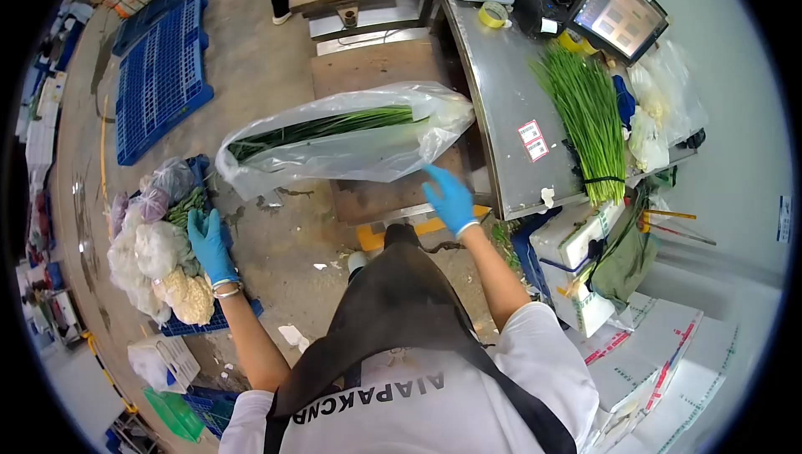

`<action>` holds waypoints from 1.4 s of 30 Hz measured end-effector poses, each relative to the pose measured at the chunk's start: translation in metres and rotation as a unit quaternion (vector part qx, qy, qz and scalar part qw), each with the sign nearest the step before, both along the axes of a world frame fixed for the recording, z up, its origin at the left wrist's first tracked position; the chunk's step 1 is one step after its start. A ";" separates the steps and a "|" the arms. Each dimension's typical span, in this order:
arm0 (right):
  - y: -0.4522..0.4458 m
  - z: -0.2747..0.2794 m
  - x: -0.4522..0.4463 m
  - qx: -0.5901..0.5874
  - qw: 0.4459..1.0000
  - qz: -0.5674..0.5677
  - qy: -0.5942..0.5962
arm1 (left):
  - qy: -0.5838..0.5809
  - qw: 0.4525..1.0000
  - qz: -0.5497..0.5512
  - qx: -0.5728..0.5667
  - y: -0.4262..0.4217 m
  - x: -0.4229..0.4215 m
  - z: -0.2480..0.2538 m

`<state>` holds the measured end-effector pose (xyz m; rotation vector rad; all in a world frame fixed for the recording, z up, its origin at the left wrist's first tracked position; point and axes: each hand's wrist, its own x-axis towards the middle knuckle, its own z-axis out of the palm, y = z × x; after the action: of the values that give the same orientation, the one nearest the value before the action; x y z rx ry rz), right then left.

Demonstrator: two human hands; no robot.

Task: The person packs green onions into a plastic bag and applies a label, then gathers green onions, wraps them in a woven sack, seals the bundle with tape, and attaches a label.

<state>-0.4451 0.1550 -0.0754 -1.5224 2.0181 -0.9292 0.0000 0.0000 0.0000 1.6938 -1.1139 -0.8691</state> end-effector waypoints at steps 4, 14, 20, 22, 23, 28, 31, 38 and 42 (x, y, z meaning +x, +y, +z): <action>0.018 0.025 0.007 -0.028 0.975 -0.188 -0.113 | -0.066 0.996 0.045 -0.041 0.034 0.035 0.049; -0.184 -0.113 0.013 -0.094 0.950 0.272 0.117 | -0.560 0.695 -0.406 -0.196 -0.023 -0.199 -0.071; -0.238 -0.158 -0.095 0.287 0.888 0.146 0.327 | -0.514 0.718 -0.456 -0.112 -0.049 -0.158 -0.066; -0.231 -0.147 -0.107 0.320 0.880 0.173 0.304 | -0.523 0.715 -0.437 -0.156 -0.036 -0.167 -0.030; -0.226 -0.139 -0.109 0.335 0.877 0.187 0.288 | -0.511 0.726 -0.428 -0.170 -0.035 -0.167 -0.025; -0.203 -0.085 -0.084 0.429 0.862 0.249 0.103 | -0.480 0.752 -0.400 -0.210 -0.031 -0.157 -0.019; -0.186 -0.040 -0.055 0.496 0.836 0.223 -0.077 | -0.447 0.766 -0.407 -0.220 -0.027 -0.150 -0.027; -0.132 0.099 0.034 0.191 0.898 0.322 0.231 | -0.439 0.768 -0.419 -0.204 -0.022 -0.143 -0.046; -0.093 0.183 0.016 0.078 0.938 0.259 0.215 | -0.464 0.749 -0.433 -0.188 -0.024 -0.133 -0.054</action>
<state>-0.4287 0.0625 0.1076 -2.1501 1.7416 -0.2318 -0.1332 -0.0241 -0.0542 1.1687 -2.6824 -0.1641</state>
